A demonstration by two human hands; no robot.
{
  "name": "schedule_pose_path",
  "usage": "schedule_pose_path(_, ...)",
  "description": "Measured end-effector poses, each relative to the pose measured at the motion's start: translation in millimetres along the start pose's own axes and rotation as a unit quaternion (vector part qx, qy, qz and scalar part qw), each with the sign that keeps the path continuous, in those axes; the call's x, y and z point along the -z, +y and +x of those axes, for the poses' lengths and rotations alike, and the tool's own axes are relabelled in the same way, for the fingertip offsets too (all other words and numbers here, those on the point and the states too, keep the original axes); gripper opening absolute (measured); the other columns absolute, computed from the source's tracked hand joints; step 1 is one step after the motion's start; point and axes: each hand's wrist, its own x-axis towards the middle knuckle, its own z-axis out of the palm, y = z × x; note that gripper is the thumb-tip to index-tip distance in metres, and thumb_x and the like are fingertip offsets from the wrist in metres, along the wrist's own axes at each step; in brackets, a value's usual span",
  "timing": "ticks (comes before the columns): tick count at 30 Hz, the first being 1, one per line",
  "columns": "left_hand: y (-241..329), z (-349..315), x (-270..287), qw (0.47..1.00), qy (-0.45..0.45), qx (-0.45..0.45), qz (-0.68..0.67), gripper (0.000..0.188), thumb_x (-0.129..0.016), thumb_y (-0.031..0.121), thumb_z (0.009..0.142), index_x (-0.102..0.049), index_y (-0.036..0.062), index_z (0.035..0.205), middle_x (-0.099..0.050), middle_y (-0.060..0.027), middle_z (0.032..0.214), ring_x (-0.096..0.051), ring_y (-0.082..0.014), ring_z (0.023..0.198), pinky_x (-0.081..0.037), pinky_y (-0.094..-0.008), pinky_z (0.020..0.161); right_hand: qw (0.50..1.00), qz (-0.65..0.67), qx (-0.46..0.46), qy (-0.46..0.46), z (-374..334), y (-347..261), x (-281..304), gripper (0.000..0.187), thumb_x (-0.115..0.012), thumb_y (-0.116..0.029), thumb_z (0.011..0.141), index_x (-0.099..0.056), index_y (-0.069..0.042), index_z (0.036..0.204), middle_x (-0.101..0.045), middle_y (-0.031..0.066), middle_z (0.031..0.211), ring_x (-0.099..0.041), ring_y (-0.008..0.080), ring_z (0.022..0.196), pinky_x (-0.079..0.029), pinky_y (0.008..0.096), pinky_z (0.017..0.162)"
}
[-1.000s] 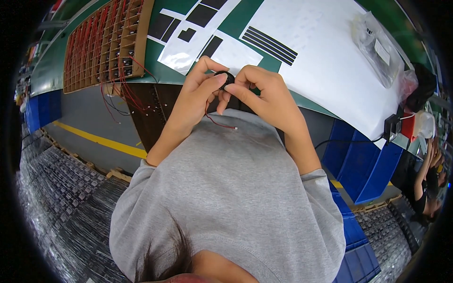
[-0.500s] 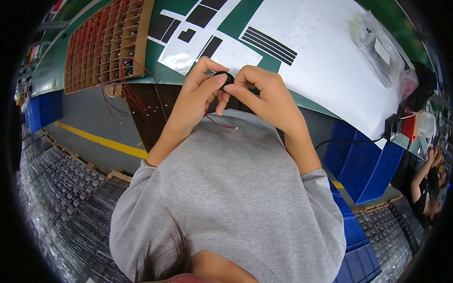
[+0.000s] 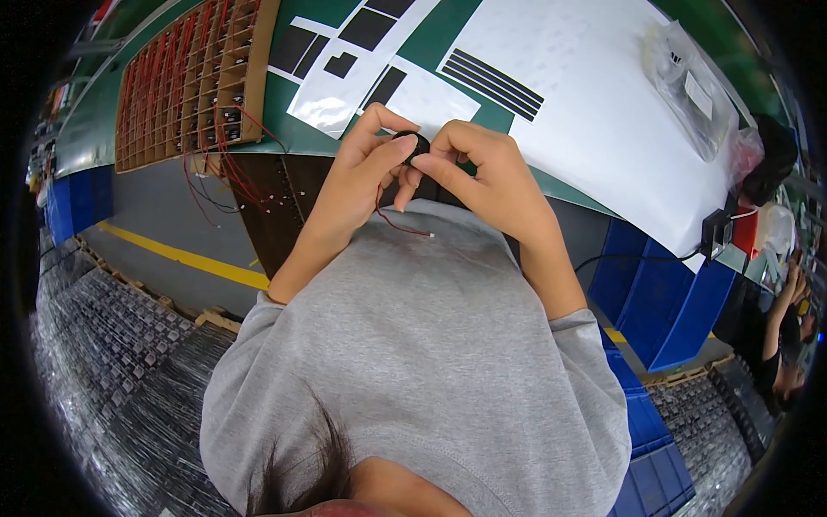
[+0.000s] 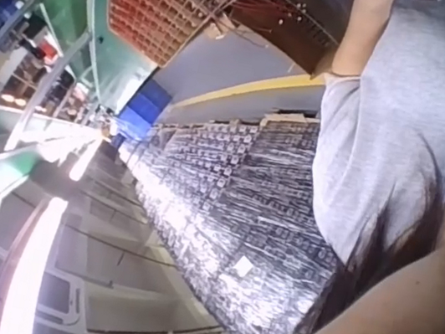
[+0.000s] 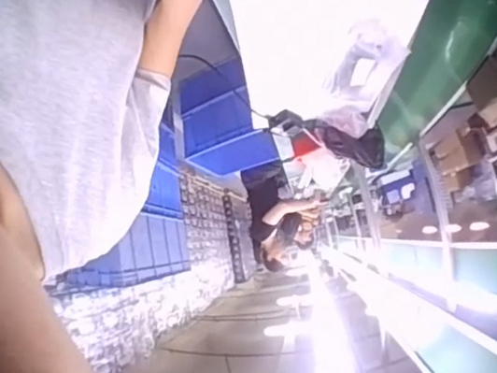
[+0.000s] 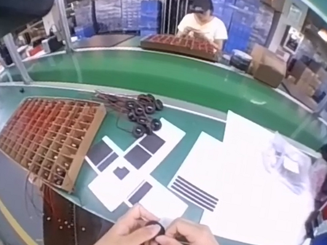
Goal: Assembling small electronic buzzer or speaker components on a factory production line.
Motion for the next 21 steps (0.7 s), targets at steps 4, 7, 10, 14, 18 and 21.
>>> schedule_pose_path(4,0.3,-0.2,0.8,1.0,0.004,0.0,0.003,0.012,-0.045,0.014,0.086,-0.041,0.0049,0.093,-0.051,-0.0069,0.064,-0.046,-0.0092,0.046,-0.036,-0.019,0.04,1.0,0.001,-0.003,-0.003,0.9,-1.3,-0.8,0.017,-0.058,-0.014,0.078,-0.05,-0.001,0.07,-0.05,0.0027,0.064,-0.044,0.0095,0.062,-0.036,0.0224,0.058)
schedule_pose_path(7,-0.4,-0.8,1.4,1.0,0.007,-0.001,-0.001,0.012,-0.045,0.014,0.086,-0.041,0.0048,0.092,-0.051,-0.007,0.064,-0.046,-0.0091,0.046,-0.035,-0.019,0.04,1.0,-0.004,-0.006,-0.004,1.2,-1.2,-1.7,0.017,-0.058,-0.014,0.079,-0.05,-0.001,0.07,-0.05,0.0025,0.064,-0.044,0.0093,0.062,-0.036,0.0223,0.058)
schedule_pose_path(10,-0.4,-1.2,1.4,1.0,0.01,0.001,-0.006,0.012,-0.045,0.014,0.086,-0.041,0.0047,0.093,-0.051,-0.007,0.064,-0.045,-0.0091,0.046,-0.035,-0.0191,0.04,1.0,0.004,0.002,-0.001,1.5,-1.4,-2.4,0.018,-0.058,-0.015,0.079,-0.05,-0.001,0.07,-0.05,0.0025,0.064,-0.044,0.0092,0.061,-0.035,0.0223,0.058)
schedule_pose_path(14,0.2,-1.6,1.7,1.0,0.01,0.003,-0.004,0.013,-0.046,0.014,0.086,-0.041,0.0047,0.093,-0.051,-0.0069,0.064,-0.045,-0.0091,0.046,-0.035,-0.0192,0.041,1.0,0.005,-0.002,-0.003,1.5,-1.6,-2.6,0.019,-0.058,-0.015,0.079,-0.05,-0.001,0.069,-0.05,0.0024,0.063,-0.044,0.0092,0.062,-0.035,0.0223,0.058)
schedule_pose_path(18,0.2,-1.5,1.8,1.0,0.008,0.001,-0.001,0.013,-0.046,0.014,0.086,-0.041,0.0046,0.093,-0.051,-0.0069,0.064,-0.045,-0.0091,0.046,-0.035,-0.0191,0.04,1.0,0.005,0.0,-0.002,1.4,-1.5,-2.3,0.019,-0.058,-0.016,0.079,-0.05,-0.002,0.069,-0.05,0.0024,0.063,-0.044,0.0092,0.062,-0.035,0.0222,0.058)
schedule_pose_path(21,-0.5,-1.4,2.3,1.0,0.005,-0.001,0.0,0.013,-0.046,0.014,0.086,-0.041,0.0045,0.093,-0.051,-0.007,0.064,-0.046,-0.0091,0.047,-0.035,-0.019,0.04,1.0,0.01,-0.008,-0.003,1.4,-2.2,-2.9,0.019,-0.058,-0.016,0.079,-0.05,-0.002,0.069,-0.05,0.0025,0.063,-0.044,0.0091,0.062,-0.036,0.0222,0.059)
